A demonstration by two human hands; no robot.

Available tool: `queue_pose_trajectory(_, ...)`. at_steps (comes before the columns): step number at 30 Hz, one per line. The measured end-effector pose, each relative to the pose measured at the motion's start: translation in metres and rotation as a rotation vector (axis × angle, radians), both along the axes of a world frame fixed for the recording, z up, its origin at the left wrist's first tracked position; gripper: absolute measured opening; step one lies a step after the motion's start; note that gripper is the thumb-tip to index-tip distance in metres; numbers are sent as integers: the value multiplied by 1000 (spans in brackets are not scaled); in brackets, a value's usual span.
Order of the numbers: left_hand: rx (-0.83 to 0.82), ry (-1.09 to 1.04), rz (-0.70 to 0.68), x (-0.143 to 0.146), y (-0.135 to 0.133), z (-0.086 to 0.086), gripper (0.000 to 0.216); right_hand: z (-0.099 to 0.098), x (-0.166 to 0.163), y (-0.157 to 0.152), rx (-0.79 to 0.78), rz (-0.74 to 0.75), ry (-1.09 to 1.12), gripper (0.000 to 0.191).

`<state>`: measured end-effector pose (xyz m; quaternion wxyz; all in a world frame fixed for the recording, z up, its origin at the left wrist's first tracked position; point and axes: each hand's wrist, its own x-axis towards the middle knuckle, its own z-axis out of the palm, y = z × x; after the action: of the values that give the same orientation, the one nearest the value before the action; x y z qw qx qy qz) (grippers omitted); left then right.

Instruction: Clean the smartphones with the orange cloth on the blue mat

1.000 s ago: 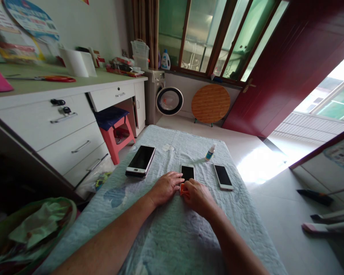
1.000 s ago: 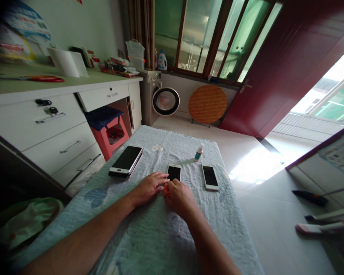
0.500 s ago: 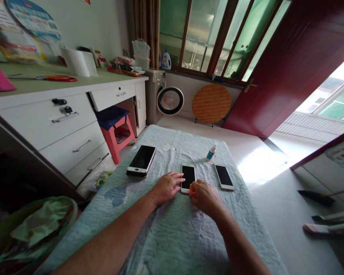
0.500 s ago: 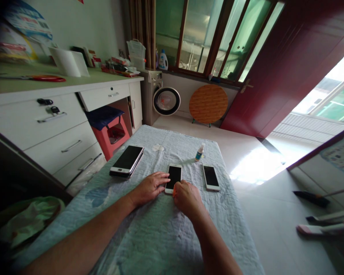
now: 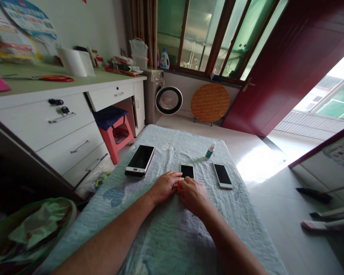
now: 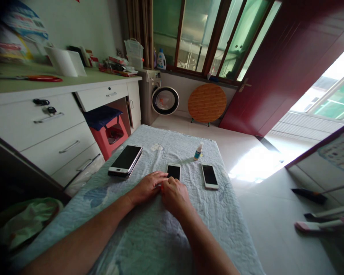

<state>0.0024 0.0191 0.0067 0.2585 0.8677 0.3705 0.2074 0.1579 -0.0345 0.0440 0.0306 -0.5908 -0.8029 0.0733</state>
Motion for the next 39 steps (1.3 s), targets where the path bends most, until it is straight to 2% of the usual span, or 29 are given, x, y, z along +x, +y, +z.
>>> queue_pose_trajectory(11, 32, -17, 2, -1, 1, -4, 39, 12, 30, -3, -87, -115, -53, 15)
queue_pose_trajectory(18, 28, -17, 8, 0, 1, -4, 38, 5, 20, -1, -34, -67, -98, 16)
queue_pose_trajectory(26, 8, -9, -5, -1, 1, -1, 33, 5, 2, 1, -32, -4, -26, 19)
queue_pose_trajectory(39, 44, -9, 1, -1, 1, -3, 38, 10, 32, -2, -62, -122, -53, 17)
